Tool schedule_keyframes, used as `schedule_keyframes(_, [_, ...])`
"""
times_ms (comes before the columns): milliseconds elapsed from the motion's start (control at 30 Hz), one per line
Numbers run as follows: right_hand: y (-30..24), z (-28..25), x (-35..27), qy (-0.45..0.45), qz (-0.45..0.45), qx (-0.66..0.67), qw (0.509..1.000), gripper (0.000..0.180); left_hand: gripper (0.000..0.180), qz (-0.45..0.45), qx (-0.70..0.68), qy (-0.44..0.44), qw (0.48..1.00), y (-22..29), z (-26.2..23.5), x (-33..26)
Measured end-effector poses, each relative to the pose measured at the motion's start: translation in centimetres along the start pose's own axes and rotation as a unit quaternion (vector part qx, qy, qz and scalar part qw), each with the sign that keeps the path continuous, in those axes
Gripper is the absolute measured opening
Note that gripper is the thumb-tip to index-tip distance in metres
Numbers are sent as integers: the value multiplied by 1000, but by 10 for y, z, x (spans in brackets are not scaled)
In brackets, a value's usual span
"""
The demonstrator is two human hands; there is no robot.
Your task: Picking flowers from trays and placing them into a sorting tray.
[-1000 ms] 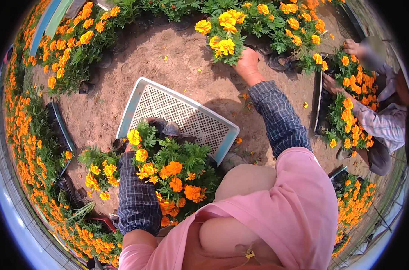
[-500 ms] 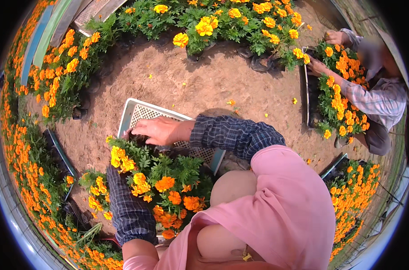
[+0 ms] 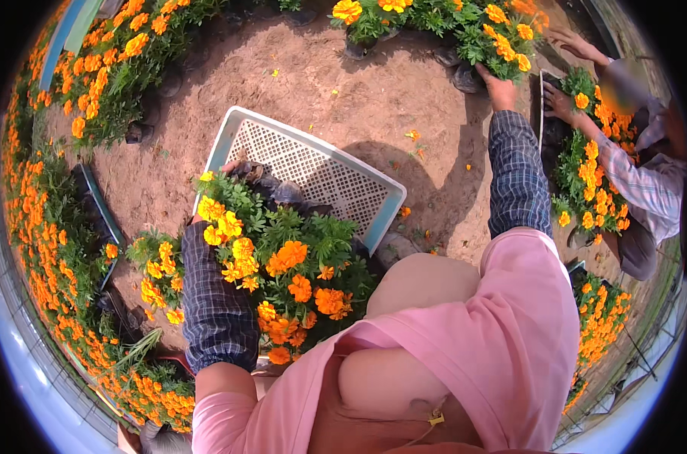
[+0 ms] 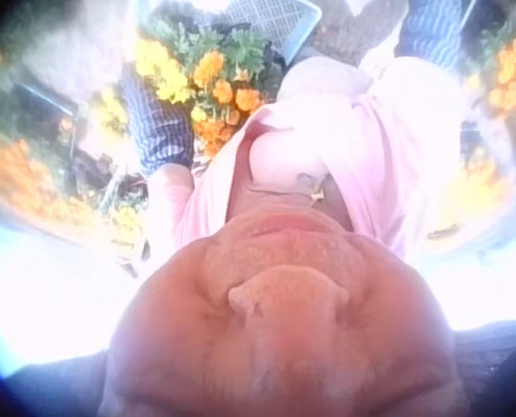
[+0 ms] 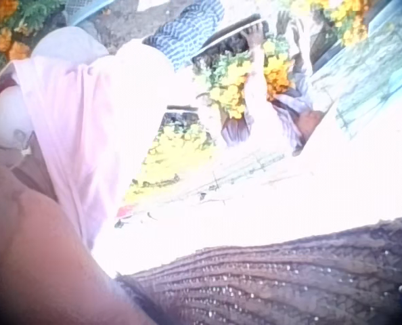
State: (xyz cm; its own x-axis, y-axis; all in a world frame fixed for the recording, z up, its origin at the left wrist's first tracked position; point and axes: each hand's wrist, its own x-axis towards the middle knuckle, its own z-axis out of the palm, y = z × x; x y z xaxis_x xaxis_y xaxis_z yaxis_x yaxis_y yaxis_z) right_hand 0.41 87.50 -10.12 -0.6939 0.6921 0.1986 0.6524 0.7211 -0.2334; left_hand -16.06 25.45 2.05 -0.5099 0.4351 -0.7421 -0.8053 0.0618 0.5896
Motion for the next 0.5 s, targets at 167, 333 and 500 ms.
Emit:
schedule_keyframes(167, [-70, -3, -30, -44, 83, 7, 996, 34, 33, 207, 266, -1, 941, -33, -67, 22])
schedule_keyframes(333, [-122, -16, -58, 138, -325, -230, 907, 26, 32, 128, 113, -21, 985, -50, -73, 28])
schedule_keyframes(500, [-307, -8, -86, 6, -474, 278, 836, 53, 36, 236, 216, 63, 945, -54, -45, 12])
